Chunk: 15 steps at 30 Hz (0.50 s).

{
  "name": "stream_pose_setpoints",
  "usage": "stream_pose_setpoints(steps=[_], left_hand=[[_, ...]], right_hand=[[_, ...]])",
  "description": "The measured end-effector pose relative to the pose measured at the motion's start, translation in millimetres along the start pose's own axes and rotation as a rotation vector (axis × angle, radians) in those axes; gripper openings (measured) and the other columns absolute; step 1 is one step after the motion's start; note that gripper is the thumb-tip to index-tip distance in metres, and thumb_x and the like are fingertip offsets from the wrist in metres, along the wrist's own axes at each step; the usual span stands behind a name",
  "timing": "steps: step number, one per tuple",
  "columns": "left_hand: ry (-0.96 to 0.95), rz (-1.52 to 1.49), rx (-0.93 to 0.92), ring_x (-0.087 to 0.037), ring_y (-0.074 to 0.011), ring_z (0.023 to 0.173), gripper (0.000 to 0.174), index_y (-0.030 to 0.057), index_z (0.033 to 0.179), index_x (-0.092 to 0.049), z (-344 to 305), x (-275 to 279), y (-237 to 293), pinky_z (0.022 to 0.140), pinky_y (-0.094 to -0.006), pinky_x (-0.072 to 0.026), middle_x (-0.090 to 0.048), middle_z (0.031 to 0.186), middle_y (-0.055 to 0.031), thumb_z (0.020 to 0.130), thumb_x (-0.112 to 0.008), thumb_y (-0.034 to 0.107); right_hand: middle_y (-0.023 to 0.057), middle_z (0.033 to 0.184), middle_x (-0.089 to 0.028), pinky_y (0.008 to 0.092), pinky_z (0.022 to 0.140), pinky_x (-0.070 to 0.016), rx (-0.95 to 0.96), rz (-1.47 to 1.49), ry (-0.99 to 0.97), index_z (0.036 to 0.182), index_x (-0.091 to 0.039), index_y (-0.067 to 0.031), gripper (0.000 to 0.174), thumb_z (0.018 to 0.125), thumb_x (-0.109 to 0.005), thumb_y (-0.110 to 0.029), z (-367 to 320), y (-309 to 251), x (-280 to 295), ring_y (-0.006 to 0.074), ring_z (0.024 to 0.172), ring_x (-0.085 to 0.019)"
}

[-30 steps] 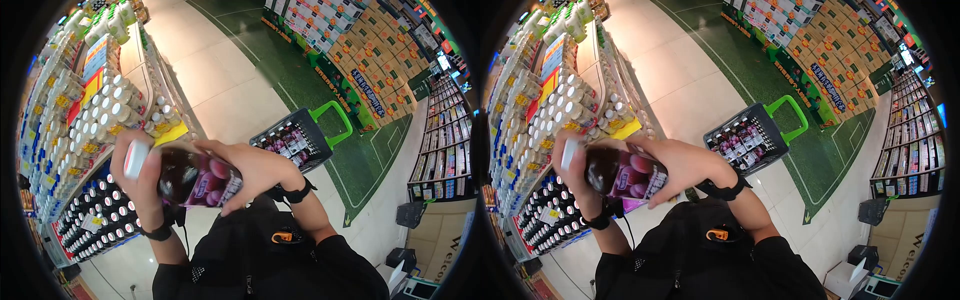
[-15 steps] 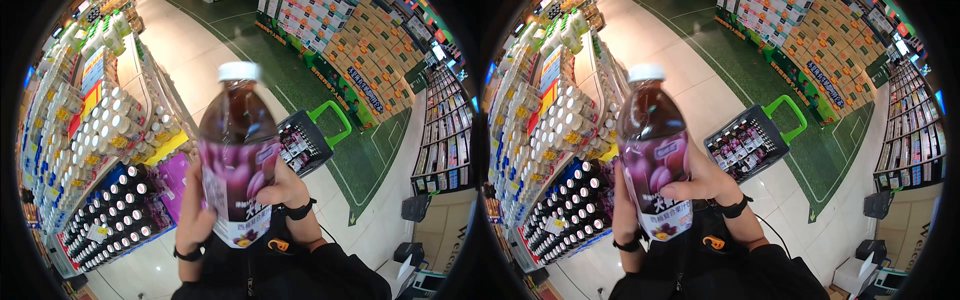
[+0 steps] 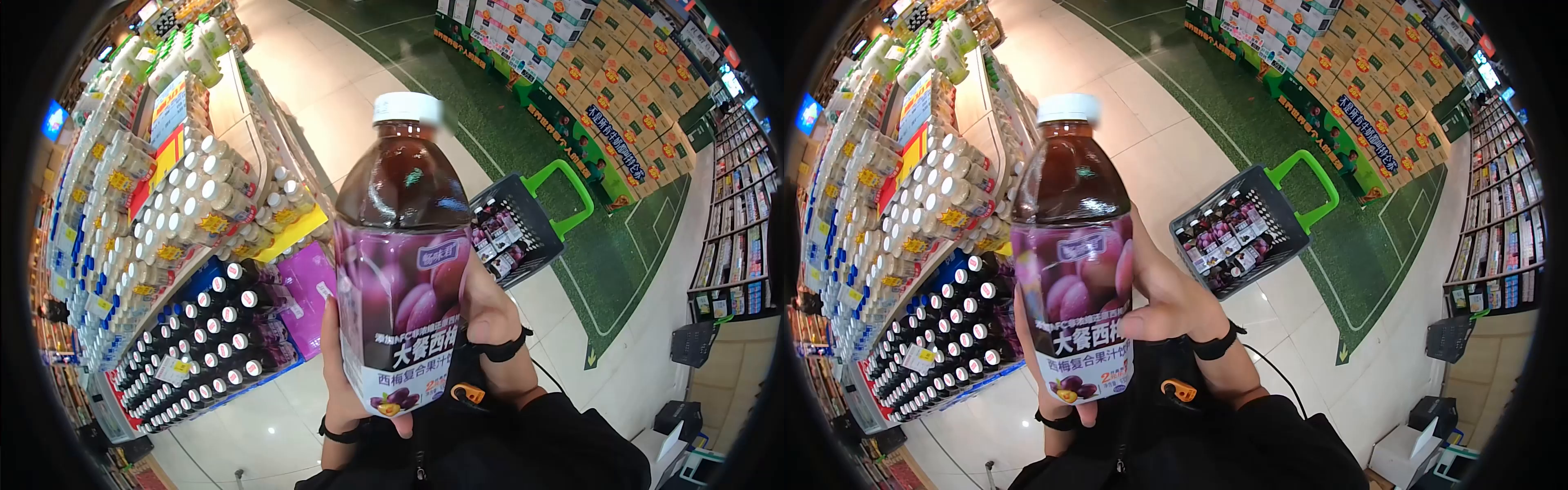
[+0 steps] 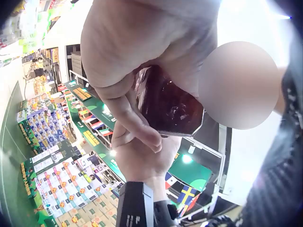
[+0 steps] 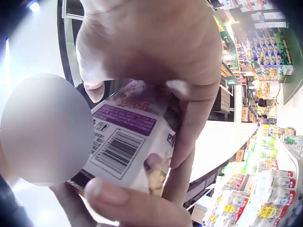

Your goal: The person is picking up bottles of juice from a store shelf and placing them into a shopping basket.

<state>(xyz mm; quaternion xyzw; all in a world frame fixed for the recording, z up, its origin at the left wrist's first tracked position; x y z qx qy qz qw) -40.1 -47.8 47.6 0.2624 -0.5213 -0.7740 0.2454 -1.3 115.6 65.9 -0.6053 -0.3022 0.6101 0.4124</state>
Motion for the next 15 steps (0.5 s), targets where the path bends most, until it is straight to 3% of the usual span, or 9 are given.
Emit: stream_pose_setpoints(steps=[1, 2, 3, 4, 7, 9, 12, 14, 15], left_hand=[[-0.016, 0.059, 0.009, -0.038, -0.0331, 0.132, 0.153, -0.0008, 0.148, 0.0, 0, 0, 0, 0.11, -0.0434, -0.0301, -0.025, 0.148, -0.0231, 0.036, -0.095, 0.042], [0.073, -0.035, -0.078, -0.042, -0.0327, 0.129, 0.124, -0.0005, 0.147, -0.01, 3, -5, 8, 0.109, -0.0435, -0.0326, -0.032, 0.145, -0.0226, 0.062, -0.084, 0.051], [0.067, -0.031, -0.079, -0.042, -0.0327, 0.129, 0.124, -0.0005, 0.147, -0.01, 4, -5, 9, 0.109, -0.0435, -0.0326, -0.032, 0.145, -0.0226, 0.062, -0.084, 0.051], [0.09, -0.072, -0.043, -0.043, -0.0326, 0.128, 0.12, -0.0003, 0.147, -0.012, 5, -3, 8, 0.108, -0.0434, -0.0332, -0.033, 0.144, -0.0225, 0.064, -0.081, 0.051], [0.161, -0.2, 0.07, -0.045, -0.0324, 0.125, 0.107, 0.0003, 0.145, -0.017, 6, 1, 0, 0.106, -0.0433, -0.0353, -0.037, 0.141, -0.022, 0.069, -0.074, 0.051], [0.211, -0.287, 0.15, -0.047, -0.0323, 0.123, 0.099, 0.0007, 0.143, -0.021, 4, 2, -6, 0.105, -0.0433, -0.0367, -0.039, 0.139, -0.0217, 0.073, -0.068, 0.051], [0.294, -0.415, 0.273, -0.049, -0.0321, 0.121, 0.087, 0.0013, 0.141, -0.026, -1, 4, -16, 0.103, -0.0432, -0.0388, -0.042, 0.136, -0.0213, 0.078, -0.061, 0.051], [0.35, -0.5, 0.353, -0.051, -0.032, 0.119, 0.08, 0.0016, 0.14, -0.03, -5, 6, -22, 0.102, -0.0431, -0.0402, -0.045, 0.134, -0.021, 0.082, -0.055, 0.051], [0.377, -0.542, 0.392, -0.052, -0.0319, 0.118, 0.077, 0.0018, 0.139, -0.032, -7, 6, -25, 0.101, -0.0431, -0.0408, -0.046, 0.133, -0.0208, 0.084, -0.053, 0.051]], right_hand=[[0.0152, 0.138, -0.038, 0.0318, 0.1, -0.0358, 0.005, 0.004, 0.0, 0.148, 0.004, 0.0016, 0.128, 0.059, -0.079, -0.037, 5, -1, -1, 0.0221, 0.124, -0.043], [0.018, 0.14, -0.037, 0.0362, 0.1, -0.0381, 0.118, 0.043, -0.044, 0.148, -0.002, 0.0022, 0.126, 0.058, -0.083, -0.034, 11, -10, -8, 0.0261, 0.124, -0.045], [0.0207, 0.142, -0.035, 0.0406, 0.1, -0.0404, 0.233, 0.08, -0.088, 0.147, -0.007, 0.0028, 0.125, 0.058, -0.088, -0.03, 13, -20, -15, 0.0301, 0.124, -0.046], [0.0195, 0.142, -0.035, 0.0429, 0.104, -0.0368, 0.182, 0.092, -0.057, 0.147, -0.008, 0.0027, 0.136, 0.045, -0.095, -0.019, 11, -28, -18, 0.0292, 0.128, -0.042], [0.0179, 0.142, -0.036, 0.0428, 0.106, -0.0341, 0.269, -0.041, -0.111, 0.146, -0.008, 0.0023, 0.145, 0.037, -0.099, -0.025, 10, -27, -18, 0.0277, 0.128, -0.042], [0.0167, 0.141, -0.038, 0.0407, 0.106, -0.0339, 0.146, -0.036, -0.039, 0.145, -0.011, 0.0031, 0.15, 0.029, -0.099, -0.031, 9, -18, -16, 0.0258, 0.126, -0.043], [0.0164, 0.138, -0.043, 0.0387, 0.105, -0.0351, 0.297, -0.078, -0.056, 0.144, -0.016, 0.0046, 0.149, 0.026, -0.099, -0.033, 10, -22, -13, 0.0245, 0.125, -0.045], [0.0181, 0.151, -0.02, 0.0437, 0.109, -0.0307, 0.385, -0.221, -0.357, 0.148, 0.012, -0.0055, 0.155, 0.039, -0.098, -0.022, 13, -25, -24, 0.029, 0.136, -0.032], [0.0181, 0.151, -0.02, 0.0437, 0.109, -0.0307, 0.386, -0.223, -0.356, 0.148, 0.012, -0.0055, 0.155, 0.039, -0.098, -0.022, 13, -23, -24, 0.029, 0.136, -0.032]])
Point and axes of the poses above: each hand's wrist, its own z-axis towards the middle knuckle, its own x-axis out of the back of the hand, y = z × x, the point moved 7 cm from there along z, towards the middle knuckle
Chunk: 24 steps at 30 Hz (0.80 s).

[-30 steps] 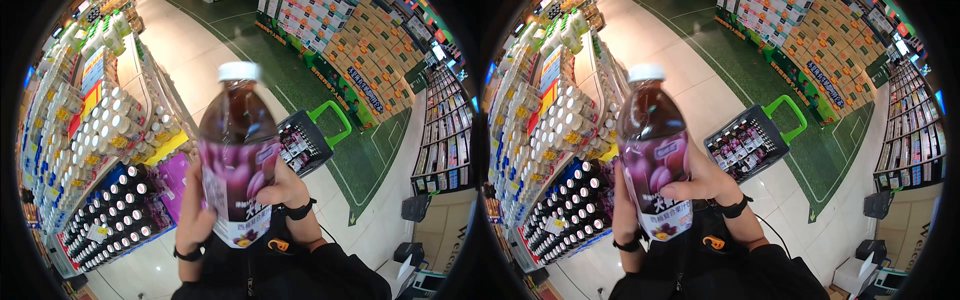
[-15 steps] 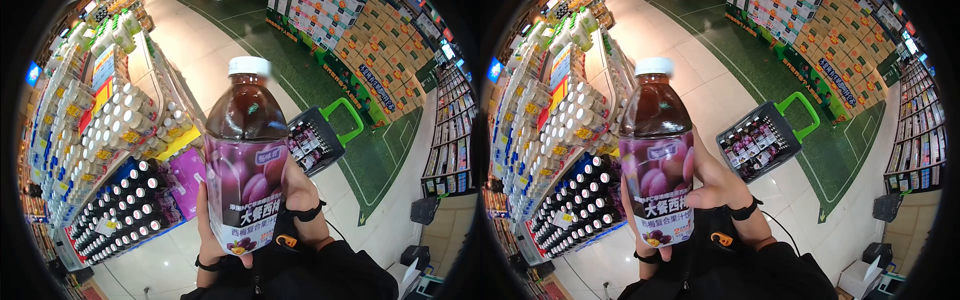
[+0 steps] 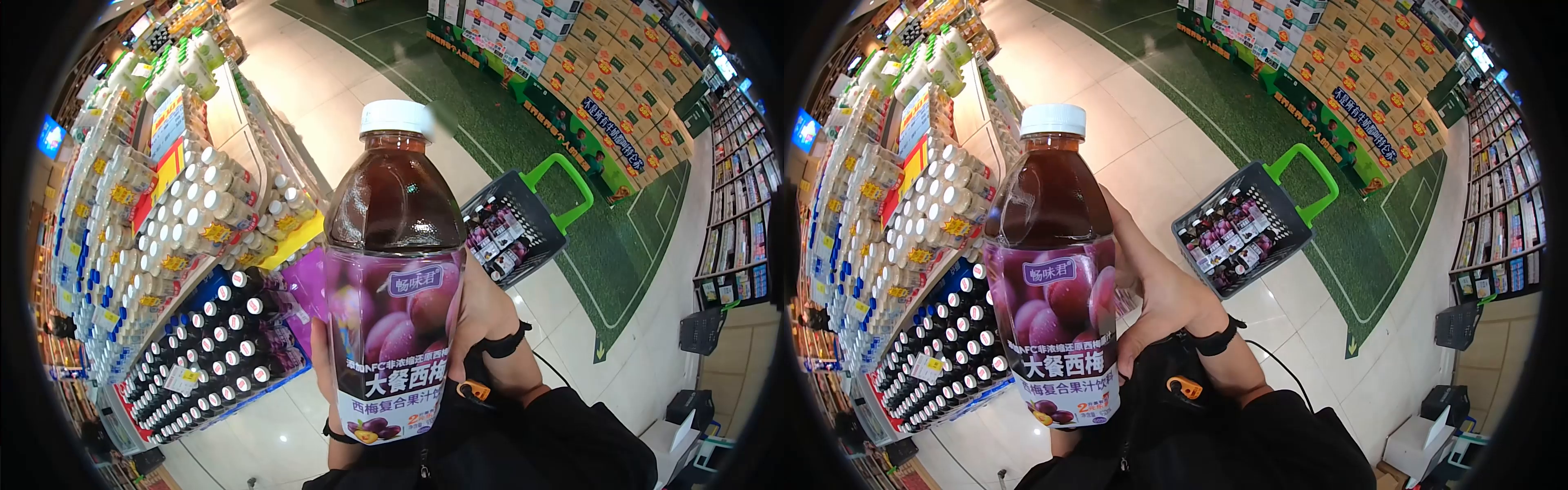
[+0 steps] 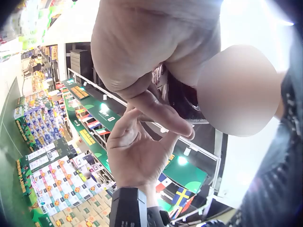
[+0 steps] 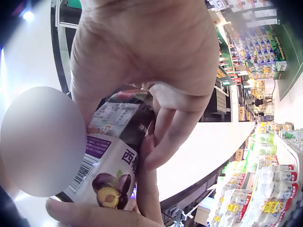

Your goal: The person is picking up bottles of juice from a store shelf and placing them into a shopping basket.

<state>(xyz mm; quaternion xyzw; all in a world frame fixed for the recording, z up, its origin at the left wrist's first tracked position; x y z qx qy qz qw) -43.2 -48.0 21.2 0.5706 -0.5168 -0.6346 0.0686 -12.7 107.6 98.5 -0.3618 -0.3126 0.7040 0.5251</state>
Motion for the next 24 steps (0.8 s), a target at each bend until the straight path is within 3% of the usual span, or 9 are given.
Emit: stream_pose_setpoints(steps=[3, 8, 9, 11, 14, 16, 18, 22, 24], left_hand=[[0.087, -0.123, 0.116, -0.054, -0.0317, 0.115, 0.068, 0.0024, 0.137, -0.037, -1, 5, -8, 0.099, -0.043, -0.0429, -0.05, 0.13, -0.0204, 0.089, -0.045, 0.051], [0.208, -0.287, 0.268, -0.057, -0.0314, 0.112, 0.061, 0.0032, 0.134, -0.044, -5, 11, -17, 0.097, -0.0429, -0.0457, -0.054, 0.126, -0.0198, 0.097, -0.035, 0.05], [0.139, -0.343, 0.298, -0.057, -0.0305, 0.112, 0.06, 0.0027, 0.134, -0.045, -5, 6, -18, 0.097, -0.0429, -0.0456, -0.055, 0.126, -0.0183, 0.097, -0.035, 0.049], [-0.013, -0.384, 0.357, -0.058, -0.0291, 0.11, 0.06, 0.0023, 0.133, -0.045, -6, -7, -16, 0.096, -0.0424, -0.0463, -0.056, 0.126, -0.0163, 0.097, -0.035, 0.048], [0.017, -0.411, 0.396, -0.06, -0.0284, 0.107, 0.058, 0.0031, 0.132, -0.047, -6, -10, -17, 0.094, -0.0409, -0.0483, -0.057, 0.124, -0.0162, 0.097, -0.036, 0.048], [0.031, -0.426, 0.418, -0.06, -0.028, 0.106, 0.057, 0.0036, 0.131, -0.048, -6, -6, -24, 0.092, -0.0402, -0.0492, -0.058, 0.123, -0.0161, 0.097, -0.036, 0.048], [0.14, -0.209, 0.266, -0.061, -0.0263, 0.104, 0.054, 0.004, 0.13, -0.049, -1, 16, -25, 0.09, -0.0382, -0.0507, -0.06, 0.119, -0.0154, 0.097, -0.039, 0.045], [-0.02, -0.323, 0.46, -0.062, -0.0236, 0.103, 0.048, 0.0045, 0.129, -0.049, -3, -2, -30, 0.089, -0.0371, -0.0513, -0.061, 0.116, -0.0118, 0.098, -0.041, 0.04], [0.022, -0.246, 0.462, -0.061, -0.0231, 0.106, 0.048, 0.0047, 0.13, -0.048, -3, -18, -26, 0.091, -0.0366, -0.0502, -0.059, 0.119, -0.011, 0.098, -0.04, 0.04]], right_hand=[[0.0175, 0.151, -0.02, 0.0438, 0.111, -0.0278, 0.039, 0.095, 0.045, 0.149, 0.008, -0.0043, 0.156, 0.036, -0.098, -0.025, -1, -2, 0, 0.0281, 0.136, -0.032], [0.0153, 0.151, -0.022, 0.041, 0.111, -0.0268, -0.173, 0.256, 0.371, 0.149, 0.001, -0.0021, 0.156, 0.031, -0.098, -0.028, -7, 5, 9, 0.0256, 0.138, -0.029], [0.0153, 0.151, -0.022, 0.041, 0.111, -0.0268, -0.174, 0.256, 0.369, 0.149, 0.001, -0.0021, 0.156, 0.031, -0.098, -0.028, -7, 8, 12, 0.0256, 0.138, -0.029], [0.015, 0.153, -0.018, 0.0397, 0.113, -0.0243, 0.043, -0.041, 0.171, 0.149, 0.002, -0.0019, 0.159, 0.029, -0.098, -0.031, -3, -3, 10, 0.0254, 0.139, -0.027], [0.0152, 0.154, -0.014, 0.0395, 0.114, -0.0213, -0.085, 0.116, 0.295, 0.149, 0.005, -0.0022, 0.161, 0.029, -0.097, -0.036, -6, 4, 9, 0.0255, 0.14, -0.025], [0.0155, 0.155, -0.013, 0.0396, 0.114, -0.0209, -0.059, 0.151, 0.333, 0.149, 0.007, -0.0025, 0.162, 0.029, -0.097, -0.037, -6, 3, 7, 0.0254, 0.14, -0.024], [0.0158, 0.155, -0.012, 0.0396, 0.114, -0.0204, -0.031, 0.186, 0.372, 0.149, 0.008, -0.0027, 0.162, 0.03, -0.096, -0.038, -7, 3, 9, 0.0254, 0.141, -0.023], [0.0153, 0.153, -0.016, 0.0398, 0.113, -0.0228, -0.036, 0.165, 0.341, 0.148, 0.005, -0.0031, 0.16, 0.03, -0.097, -0.037, -8, 8, 6, 0.0252, 0.139, -0.025], [0.015, 0.152, -0.017, 0.0399, 0.112, -0.024, -0.039, 0.156, 0.324, 0.148, 0.004, -0.0033, 0.158, 0.03, -0.097, -0.036, -12, 8, 5, 0.0251, 0.138, -0.027]])
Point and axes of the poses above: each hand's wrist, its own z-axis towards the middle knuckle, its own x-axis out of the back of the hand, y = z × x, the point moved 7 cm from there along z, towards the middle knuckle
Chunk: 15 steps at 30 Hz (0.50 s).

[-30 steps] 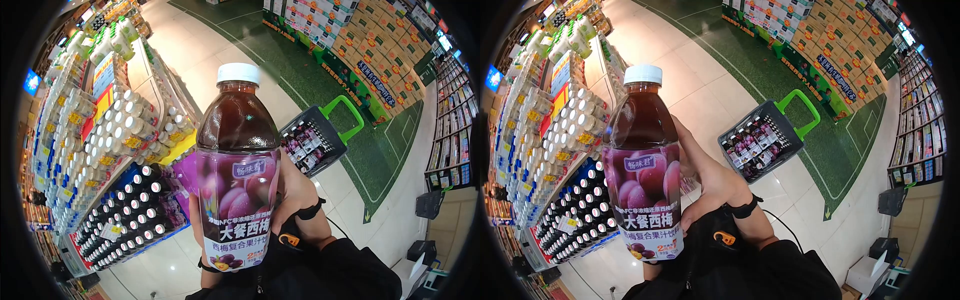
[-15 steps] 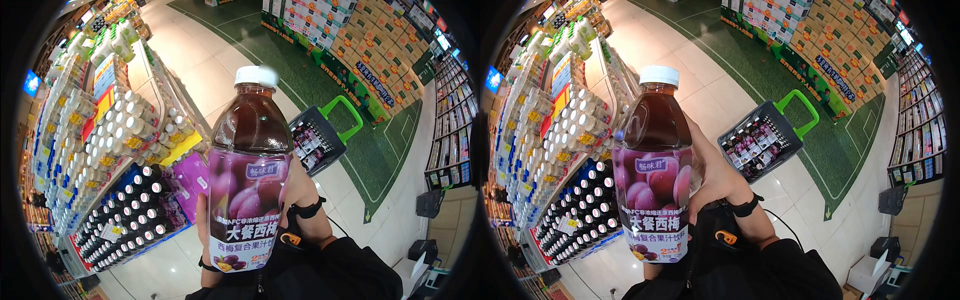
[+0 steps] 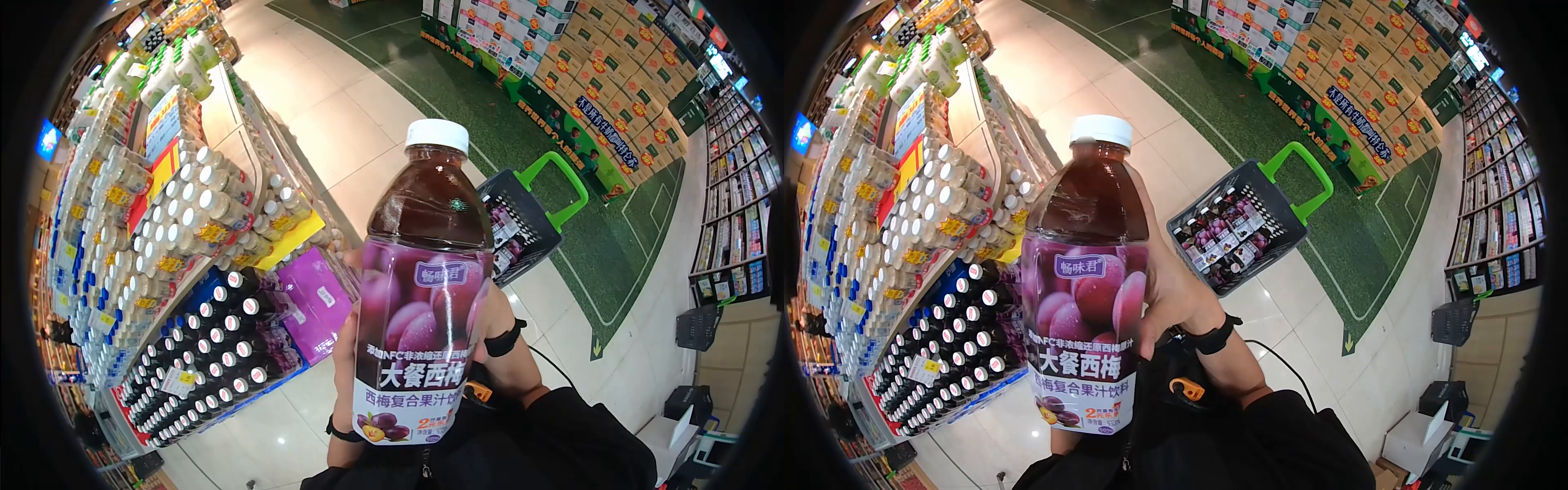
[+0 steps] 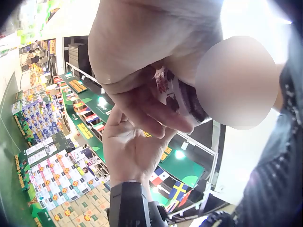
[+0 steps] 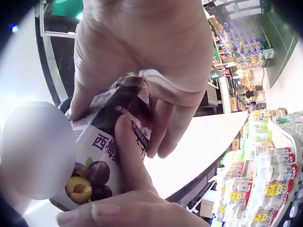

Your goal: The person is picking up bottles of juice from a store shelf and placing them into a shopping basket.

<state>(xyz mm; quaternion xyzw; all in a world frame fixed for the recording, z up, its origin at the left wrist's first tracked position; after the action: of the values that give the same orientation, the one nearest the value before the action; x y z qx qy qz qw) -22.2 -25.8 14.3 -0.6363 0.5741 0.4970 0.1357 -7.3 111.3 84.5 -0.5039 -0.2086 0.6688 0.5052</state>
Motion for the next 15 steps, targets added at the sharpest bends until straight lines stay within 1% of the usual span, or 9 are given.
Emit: stream_pose_setpoints(steps=[2, 7, 9, 10, 12, 13, 14, 15], left_hand=[[-0.011, 0.017, -0.04, -0.059, -0.0232, 0.108, 0.048, 0.005, 0.131, -0.045, 2, -3, 0, 0.094, -0.0362, -0.0483, -0.057, 0.123, -0.0112, 0.098, -0.039, 0.04], [-0.046, 0.059, -0.039, -0.056, -0.0235, 0.113, 0.048, 0.0058, 0.135, -0.042, 7, -6, 4, 0.098, -0.0375, -0.0446, -0.055, 0.126, -0.0116, 0.098, -0.04, 0.036], [-0.158, 0.045, -0.016, -0.055, -0.0235, 0.115, 0.048, 0.0042, 0.133, -0.044, 12, -10, 7, 0.098, -0.0381, -0.0437, -0.054, 0.127, -0.0124, 0.097, -0.041, 0.035], [-0.158, 0.045, -0.016, -0.055, -0.0235, 0.115, 0.048, 0.0042, 0.133, -0.044, 16, -3, 5, 0.098, -0.0381, -0.0437, -0.054, 0.127, -0.0124, 0.097, -0.041, 0.035], [-0.024, 0.048, -0.118, -0.056, -0.0235, 0.113, 0.048, 0.002, 0.131, -0.047, 26, 29, 4, 0.098, -0.0375, -0.0442, -0.055, 0.127, -0.0134, 0.097, -0.041, 0.035], [-0.079, 0.071, -0.109, -0.057, -0.0233, 0.112, 0.048, 0.0007, 0.13, -0.049, 28, 36, 5, 0.098, -0.0371, -0.0445, -0.056, 0.126, -0.0134, 0.097, -0.043, 0.036], [-0.077, 0.071, -0.11, -0.057, -0.0233, 0.112, 0.048, 0.0007, 0.13, -0.049, 27, 36, 6, 0.098, -0.0371, -0.0445, -0.056, 0.126, -0.0134, 0.097, -0.043, 0.036], [-0.035, 0.087, -0.104, -0.057, -0.0235, 0.111, 0.049, 0.0008, 0.13, -0.048, 25, 37, 7, 0.098, -0.037, -0.0446, -0.056, 0.125, -0.0128, 0.096, -0.044, 0.036]], right_hand=[[0.0148, 0.152, -0.019, 0.0401, 0.112, -0.0252, -0.002, -0.01, -0.016, 0.148, 0.002, -0.0035, 0.157, 0.031, -0.097, -0.035, -5, -1, 2, 0.0249, 0.137, -0.028], [0.0142, 0.149, -0.024, 0.0404, 0.11, -0.0282, -0.006, -0.032, -0.06, 0.148, -0.002, -0.004, 0.154, 0.031, -0.097, -0.033, -12, 0, 4, 0.0247, 0.136, -0.031], [0.0139, 0.149, -0.025, 0.0405, 0.11, -0.0294, -0.008, -0.038, -0.078, 0.148, -0.003, -0.0042, 0.152, 0.031, -0.098, -0.033, -11, 2, 4, 0.0246, 0.135, -0.033], [0.0138, 0.148, -0.026, 0.0405, 0.11, -0.03, -0.009, -0.042, -0.087, 0.148, -0.004, -0.0043, 0.152, 0.032, -0.098, -0.032, -9, 3, 5, 0.0245, 0.134, -0.033], [0.0135, 0.147, -0.028, 0.0407, 0.109, -0.0312, -0.01, -0.05, -0.105, 0.148, -0.006, -0.0045, 0.15, 0.032, -0.098, -0.031, -6, 4, 6, 0.0244, 0.134, -0.034], [0.0134, 0.147, -0.029, 0.0407, 0.109, -0.0318, -0.012, -0.053, -0.114, 0.148, -0.007, -0.0046, 0.15, 0.032, -0.098, -0.031, -4, 5, 7, 0.0244, 0.133, -0.035], [0.0133, 0.147, -0.03, 0.0408, 0.108, -0.0324, -0.014, -0.056, -0.124, 0.148, -0.007, -0.0047, 0.149, 0.032, -0.098, -0.031, 0, 6, 9, 0.0243, 0.133, -0.036], [0.0132, 0.146, -0.031, 0.0408, 0.108, -0.033, -0.016, -0.058, -0.134, 0.147, -0.008, -0.0048, 0.148, 0.032, -0.098, -0.03, -4, 7, 8, 0.0242, 0.132, -0.036]])
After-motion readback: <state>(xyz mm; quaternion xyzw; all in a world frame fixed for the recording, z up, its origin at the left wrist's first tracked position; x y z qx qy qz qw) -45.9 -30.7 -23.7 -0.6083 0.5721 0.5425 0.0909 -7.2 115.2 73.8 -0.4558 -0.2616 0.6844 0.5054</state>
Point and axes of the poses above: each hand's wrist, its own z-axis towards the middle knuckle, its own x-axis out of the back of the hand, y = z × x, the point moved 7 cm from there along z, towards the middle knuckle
